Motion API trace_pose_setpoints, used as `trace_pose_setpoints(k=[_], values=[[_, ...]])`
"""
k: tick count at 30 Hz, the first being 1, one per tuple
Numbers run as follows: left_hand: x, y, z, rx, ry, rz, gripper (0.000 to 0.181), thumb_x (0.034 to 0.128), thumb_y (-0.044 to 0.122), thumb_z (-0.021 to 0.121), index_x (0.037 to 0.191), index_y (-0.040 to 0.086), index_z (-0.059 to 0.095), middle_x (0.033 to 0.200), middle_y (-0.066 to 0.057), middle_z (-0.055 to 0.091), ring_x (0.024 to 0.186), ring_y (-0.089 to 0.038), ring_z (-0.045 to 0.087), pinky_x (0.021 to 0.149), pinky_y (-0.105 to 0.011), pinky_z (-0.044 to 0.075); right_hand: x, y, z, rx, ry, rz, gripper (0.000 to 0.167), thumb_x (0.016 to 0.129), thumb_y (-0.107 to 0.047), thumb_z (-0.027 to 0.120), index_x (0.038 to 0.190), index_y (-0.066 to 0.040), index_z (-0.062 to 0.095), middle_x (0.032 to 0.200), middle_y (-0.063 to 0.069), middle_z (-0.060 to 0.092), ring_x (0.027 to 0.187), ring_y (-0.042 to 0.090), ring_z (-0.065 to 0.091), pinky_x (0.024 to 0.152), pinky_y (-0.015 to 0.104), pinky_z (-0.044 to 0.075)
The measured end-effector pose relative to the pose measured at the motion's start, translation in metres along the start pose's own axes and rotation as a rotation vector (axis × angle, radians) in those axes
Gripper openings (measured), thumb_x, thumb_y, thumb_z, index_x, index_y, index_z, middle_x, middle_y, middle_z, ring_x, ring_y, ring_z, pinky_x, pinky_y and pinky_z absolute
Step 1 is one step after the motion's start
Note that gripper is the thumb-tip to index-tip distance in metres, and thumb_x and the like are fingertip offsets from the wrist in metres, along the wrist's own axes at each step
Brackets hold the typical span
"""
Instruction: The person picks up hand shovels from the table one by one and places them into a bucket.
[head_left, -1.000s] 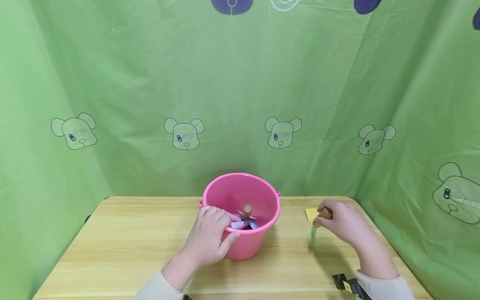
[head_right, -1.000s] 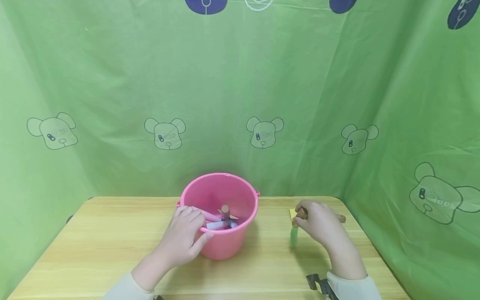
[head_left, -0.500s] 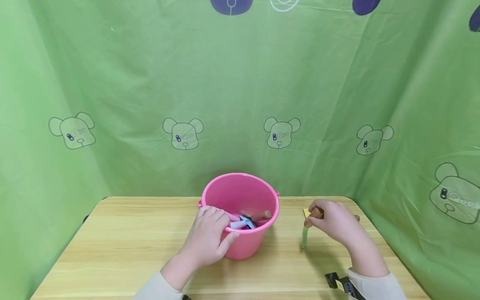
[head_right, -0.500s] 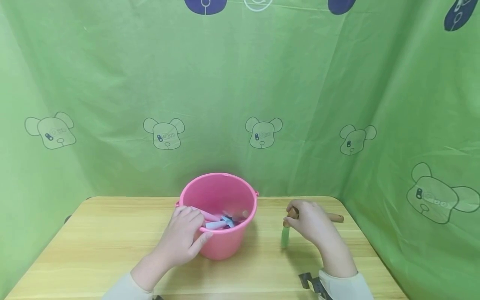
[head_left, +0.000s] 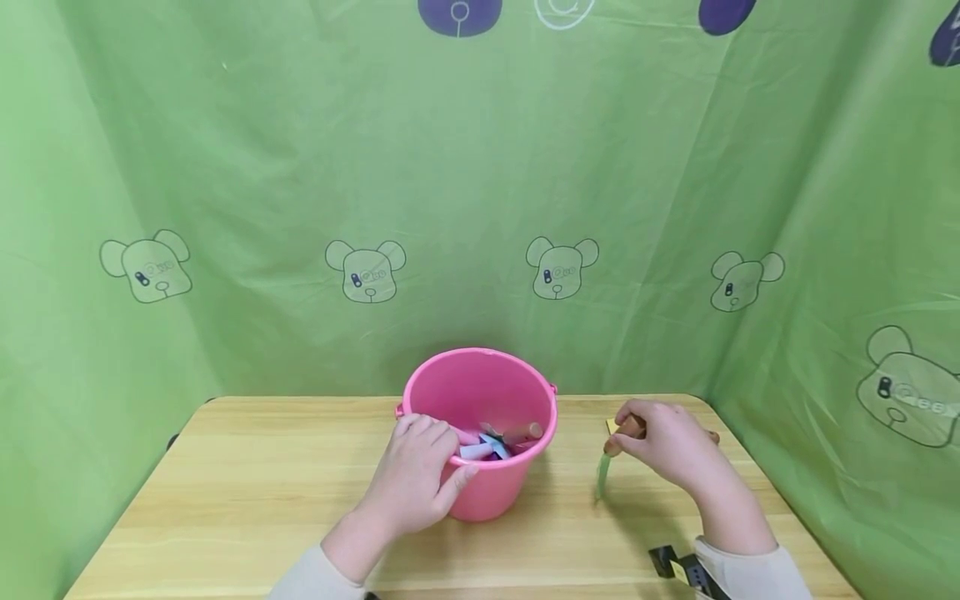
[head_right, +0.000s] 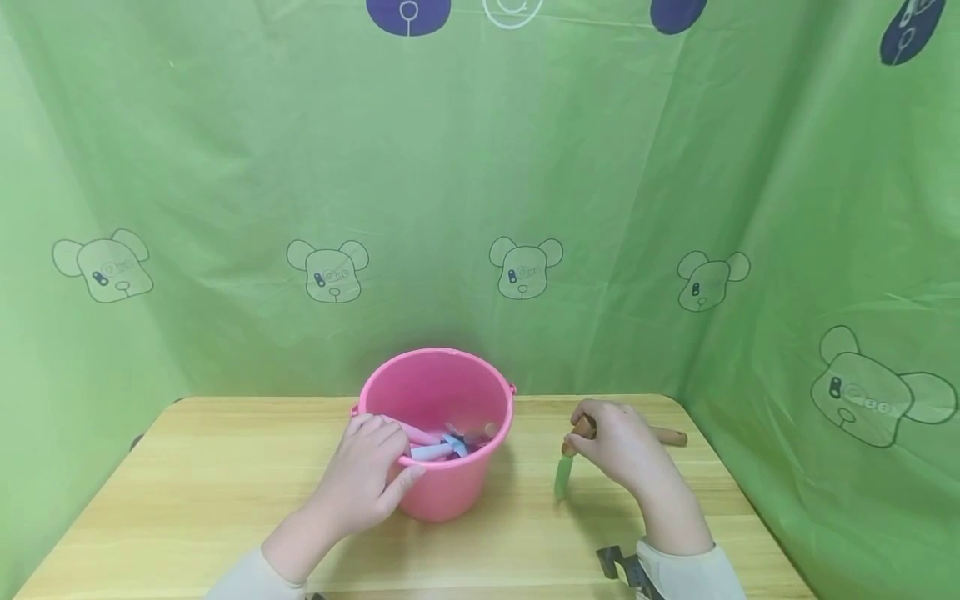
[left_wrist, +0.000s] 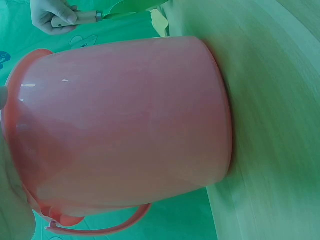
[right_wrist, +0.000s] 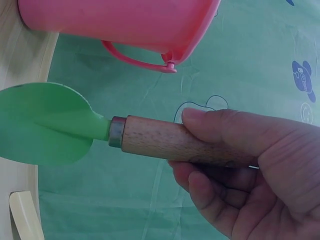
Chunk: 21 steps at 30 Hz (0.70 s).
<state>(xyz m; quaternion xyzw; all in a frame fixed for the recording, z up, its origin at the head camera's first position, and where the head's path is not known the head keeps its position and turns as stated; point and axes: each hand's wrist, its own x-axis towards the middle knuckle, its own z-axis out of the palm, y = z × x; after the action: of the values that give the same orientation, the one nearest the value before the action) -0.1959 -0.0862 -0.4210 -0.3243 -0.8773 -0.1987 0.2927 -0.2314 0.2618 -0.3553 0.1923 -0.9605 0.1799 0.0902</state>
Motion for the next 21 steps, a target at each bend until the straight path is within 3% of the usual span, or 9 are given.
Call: trace_pose_setpoints(k=[14, 21], values=[[0.000, 0.001, 0.001, 0.008, 0.023, 0.001, 0.030, 0.0996, 0.046, 0.052, 0.096, 0.019, 0.065, 0.103, 0.011, 0.066, 0.097, -0.012, 0.053, 0.097, -0.039, 0.035, 0.001, -0.005, -0.012, 0.103, -0.010, -0.024, 0.009, 0.089, -0.011, 0.073, 0.095, -0.006, 0.069, 0.077, -0.014, 0.072, 0.074, 0.009, 0.068, 0.077, 0.044, 0.054], [0.000, 0.001, 0.000, 0.008, 0.005, 0.001, 0.031, 0.1001, 0.045, 0.050, 0.099, 0.019, 0.065, 0.105, 0.010, 0.065, 0.098, -0.013, 0.052, 0.098, -0.038, 0.032, 0.003, -0.009, -0.021, 0.022, 0.028, -0.070, 0.011, 0.088, -0.018, 0.075, 0.094, -0.011, 0.070, 0.077, -0.020, 0.071, 0.072, 0.005, 0.066, 0.075, 0.042, 0.054]])
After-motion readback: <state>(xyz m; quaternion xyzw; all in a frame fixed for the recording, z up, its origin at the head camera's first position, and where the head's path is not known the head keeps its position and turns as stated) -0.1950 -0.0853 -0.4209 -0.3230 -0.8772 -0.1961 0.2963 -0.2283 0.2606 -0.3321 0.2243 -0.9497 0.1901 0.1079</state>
